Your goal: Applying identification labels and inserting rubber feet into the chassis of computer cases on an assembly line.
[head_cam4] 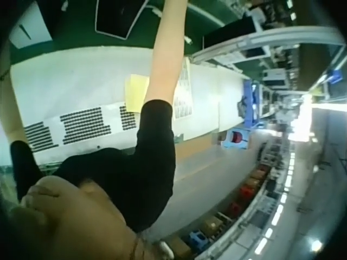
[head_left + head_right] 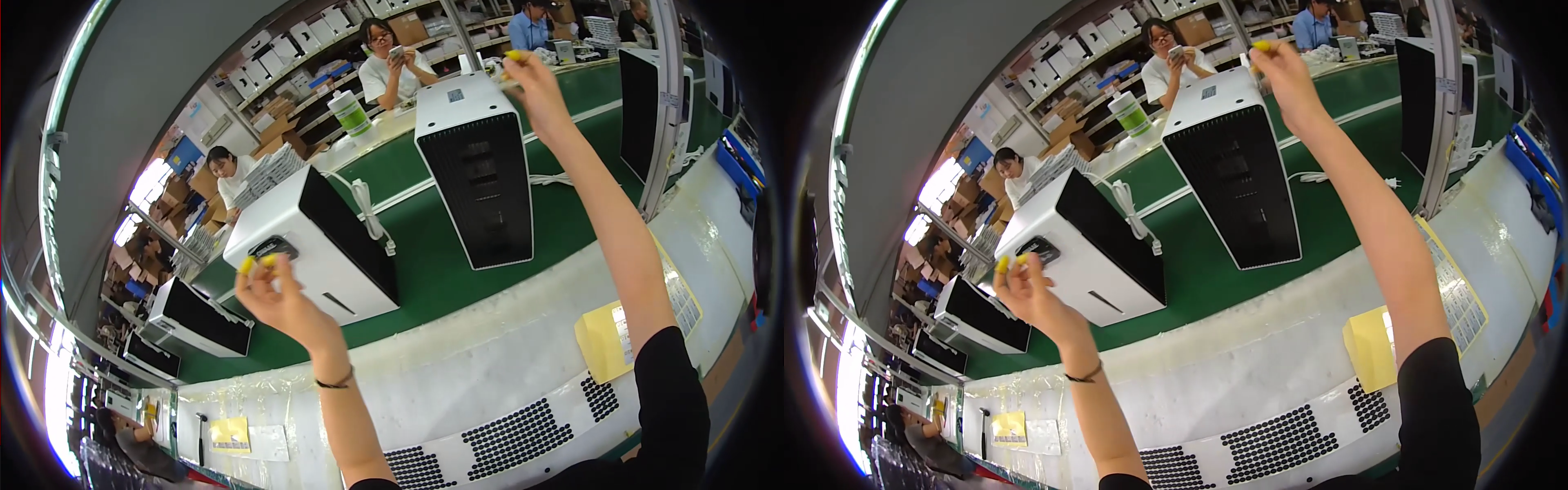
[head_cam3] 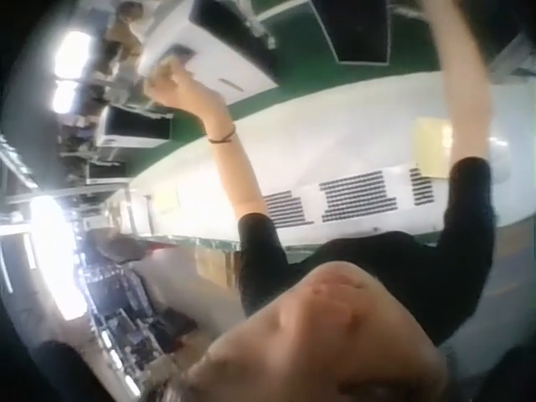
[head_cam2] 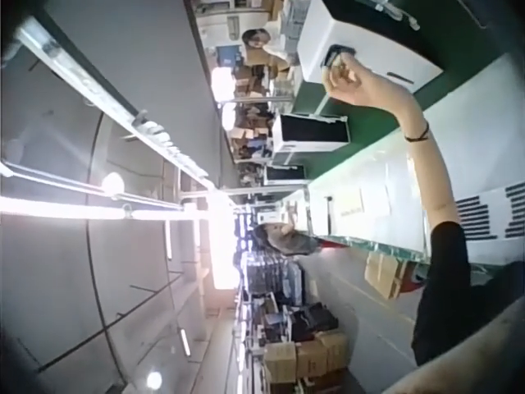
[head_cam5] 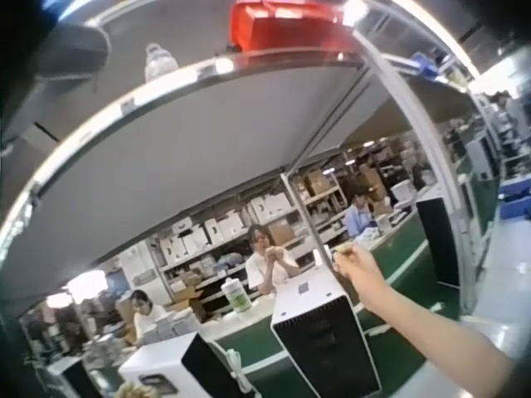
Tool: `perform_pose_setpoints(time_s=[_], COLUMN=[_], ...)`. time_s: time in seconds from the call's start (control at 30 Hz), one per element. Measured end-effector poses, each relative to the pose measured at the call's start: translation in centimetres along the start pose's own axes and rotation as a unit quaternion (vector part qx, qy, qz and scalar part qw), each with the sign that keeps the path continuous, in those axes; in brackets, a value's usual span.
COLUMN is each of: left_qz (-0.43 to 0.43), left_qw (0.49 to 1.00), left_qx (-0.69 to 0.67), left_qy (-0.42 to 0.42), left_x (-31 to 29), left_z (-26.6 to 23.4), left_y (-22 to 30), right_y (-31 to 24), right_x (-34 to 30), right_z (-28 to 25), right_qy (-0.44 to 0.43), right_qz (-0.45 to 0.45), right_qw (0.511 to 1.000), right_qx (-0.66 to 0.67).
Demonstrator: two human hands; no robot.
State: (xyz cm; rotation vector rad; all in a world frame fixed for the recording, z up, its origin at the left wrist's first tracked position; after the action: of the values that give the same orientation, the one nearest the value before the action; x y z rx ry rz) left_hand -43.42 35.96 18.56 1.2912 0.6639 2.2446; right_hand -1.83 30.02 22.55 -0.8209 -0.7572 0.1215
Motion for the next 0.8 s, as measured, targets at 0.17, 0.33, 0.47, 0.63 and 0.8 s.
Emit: perform_pose_setpoints(time_s=[0.17,0.33,0.47,0.63,0.8], left_qz=[0.009,0.031,-0.142,-0.233,-0.273], left_qw=[0.992,0.964,0.951,0.964,0.954], left_qx=[0.035,0.222,0.248,0.122,-0.033], left_qy=[0.118,0.147,0.115,0.047,-0.116], left_x=[9.9,14.4,16.3,17.9,19.9], left_z=[-5.4,-6.5,-5.9,-4.6,-4.9], left_y=[-4.7,-7.4,-11.6,-14.8,-16.4], right_y=[-5.5,-3.5,2.7,7.3,11.0], right_x=[-5.8,-12.8,-14.5,-13.8,-12.4], right_z=[3.1,8.7,11.9,12.7,13.1], right_qy=[-0.003,-0.159,-0.219,-0.162,-0.134], right_qz=[-0.194,-0.034,0.114,0.306,0.365], right_qw=[0.981,0.986,0.968,0.937,0.921], right_qx=[-0.013,0.024,0.036,-0.036,0.031])
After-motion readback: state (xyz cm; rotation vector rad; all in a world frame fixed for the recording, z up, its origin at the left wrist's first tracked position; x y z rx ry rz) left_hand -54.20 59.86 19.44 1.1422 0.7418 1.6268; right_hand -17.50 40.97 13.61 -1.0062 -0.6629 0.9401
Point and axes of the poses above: each hand's wrist, its own x-axis towards the middle knuckle, its own z-axis out of the palm, y = z × x, the point moved 3 cm from there along x, towards the middle knuckle, and after that the axes turned 8 degrees about y, right-handed, at the moved point
